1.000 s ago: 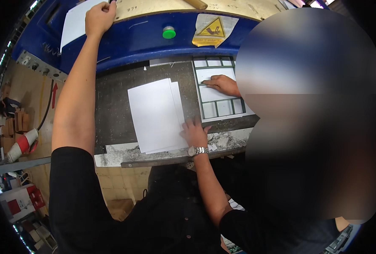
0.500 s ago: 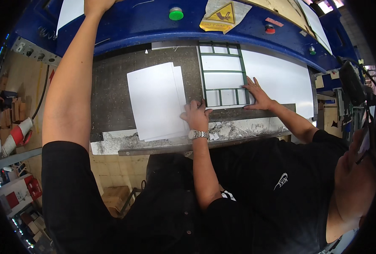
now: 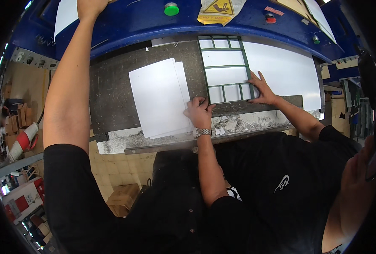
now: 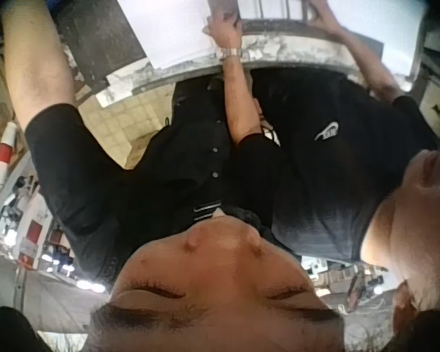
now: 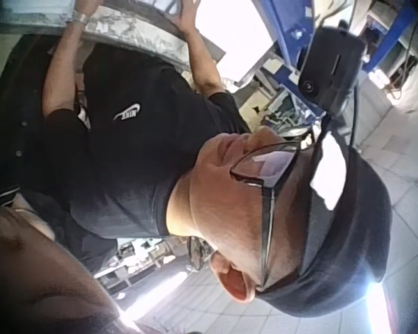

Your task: Operating a hydraulic cutting press to cut shoe components using a metal die.

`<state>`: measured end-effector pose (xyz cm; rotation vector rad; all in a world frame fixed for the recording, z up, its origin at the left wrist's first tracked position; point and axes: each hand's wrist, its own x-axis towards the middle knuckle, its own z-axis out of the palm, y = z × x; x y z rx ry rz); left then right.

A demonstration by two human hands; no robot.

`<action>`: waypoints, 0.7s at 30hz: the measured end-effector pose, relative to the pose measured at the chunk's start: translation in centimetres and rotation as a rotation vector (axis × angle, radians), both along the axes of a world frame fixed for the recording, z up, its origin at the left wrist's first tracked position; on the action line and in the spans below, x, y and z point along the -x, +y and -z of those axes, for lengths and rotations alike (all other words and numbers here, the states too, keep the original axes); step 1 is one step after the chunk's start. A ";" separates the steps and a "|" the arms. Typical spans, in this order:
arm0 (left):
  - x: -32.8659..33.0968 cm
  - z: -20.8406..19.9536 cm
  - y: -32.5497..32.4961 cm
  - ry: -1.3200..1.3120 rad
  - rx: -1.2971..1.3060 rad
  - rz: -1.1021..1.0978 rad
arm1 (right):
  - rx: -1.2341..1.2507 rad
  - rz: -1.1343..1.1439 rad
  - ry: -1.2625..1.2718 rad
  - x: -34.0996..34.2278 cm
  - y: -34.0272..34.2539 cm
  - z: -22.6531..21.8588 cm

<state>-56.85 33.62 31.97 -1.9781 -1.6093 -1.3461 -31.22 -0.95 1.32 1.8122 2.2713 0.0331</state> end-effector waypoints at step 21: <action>2.0 0.2 0.8 0.004 0.219 -0.075 | -0.299 -0.068 -2.099 2.4 -2.0 3.8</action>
